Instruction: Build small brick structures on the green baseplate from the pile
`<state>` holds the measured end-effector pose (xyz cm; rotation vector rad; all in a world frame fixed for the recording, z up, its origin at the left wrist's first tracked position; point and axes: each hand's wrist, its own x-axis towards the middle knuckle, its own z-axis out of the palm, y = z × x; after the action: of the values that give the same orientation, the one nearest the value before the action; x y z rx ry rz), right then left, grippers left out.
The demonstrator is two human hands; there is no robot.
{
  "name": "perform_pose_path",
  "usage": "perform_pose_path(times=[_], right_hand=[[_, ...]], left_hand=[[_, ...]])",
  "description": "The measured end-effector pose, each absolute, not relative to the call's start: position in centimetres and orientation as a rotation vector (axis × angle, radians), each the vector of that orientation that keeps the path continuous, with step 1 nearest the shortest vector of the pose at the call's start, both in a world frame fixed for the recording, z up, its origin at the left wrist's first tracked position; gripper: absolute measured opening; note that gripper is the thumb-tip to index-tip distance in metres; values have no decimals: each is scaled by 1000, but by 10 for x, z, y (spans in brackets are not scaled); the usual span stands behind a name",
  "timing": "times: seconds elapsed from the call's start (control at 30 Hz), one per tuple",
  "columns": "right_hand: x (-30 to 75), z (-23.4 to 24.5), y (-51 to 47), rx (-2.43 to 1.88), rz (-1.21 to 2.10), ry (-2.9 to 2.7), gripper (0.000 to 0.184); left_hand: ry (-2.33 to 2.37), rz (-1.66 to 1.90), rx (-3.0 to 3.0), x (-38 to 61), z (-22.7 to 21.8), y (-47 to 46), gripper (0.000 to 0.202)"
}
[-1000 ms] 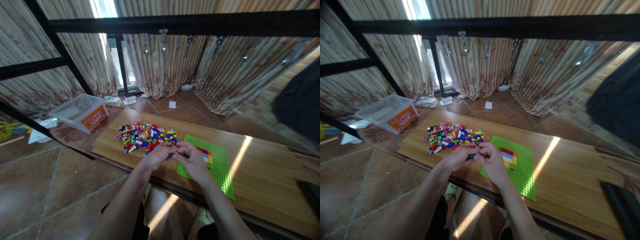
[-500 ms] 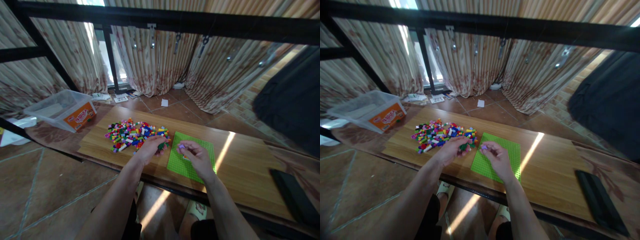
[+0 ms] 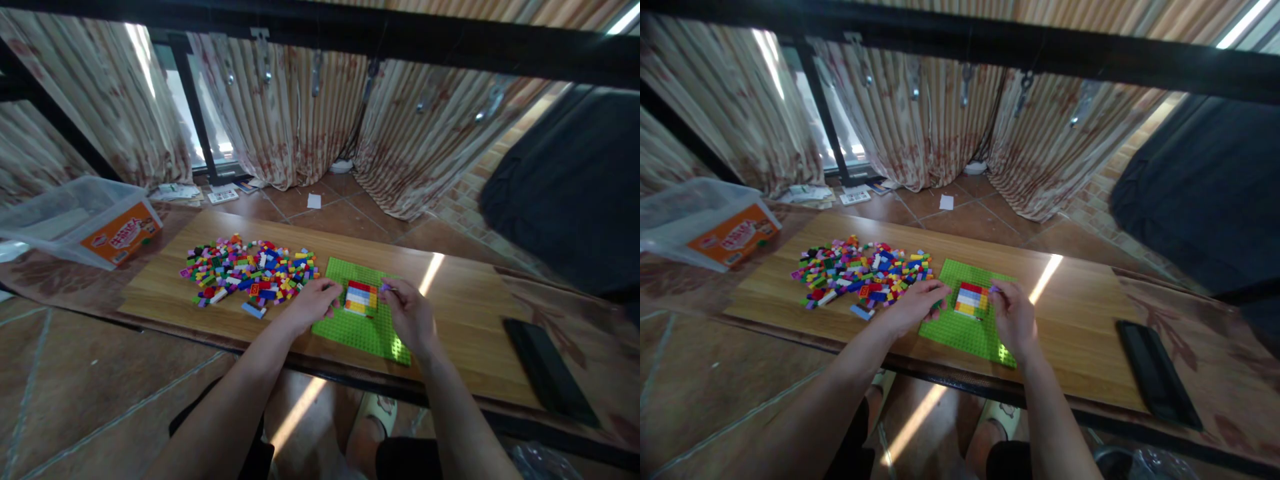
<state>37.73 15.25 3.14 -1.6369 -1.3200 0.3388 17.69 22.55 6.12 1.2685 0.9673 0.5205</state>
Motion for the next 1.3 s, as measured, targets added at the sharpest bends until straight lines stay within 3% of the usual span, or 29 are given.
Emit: perform_pose_path(times=[0.3,1.3], right_hand=[[364,38,152,-1684,115,-1625,25],[347,33,182,-1683,199,-1621,26]], left_hand=[[977,577,1286,191,60,223,22],[982,598,1218,201,55,228,26]])
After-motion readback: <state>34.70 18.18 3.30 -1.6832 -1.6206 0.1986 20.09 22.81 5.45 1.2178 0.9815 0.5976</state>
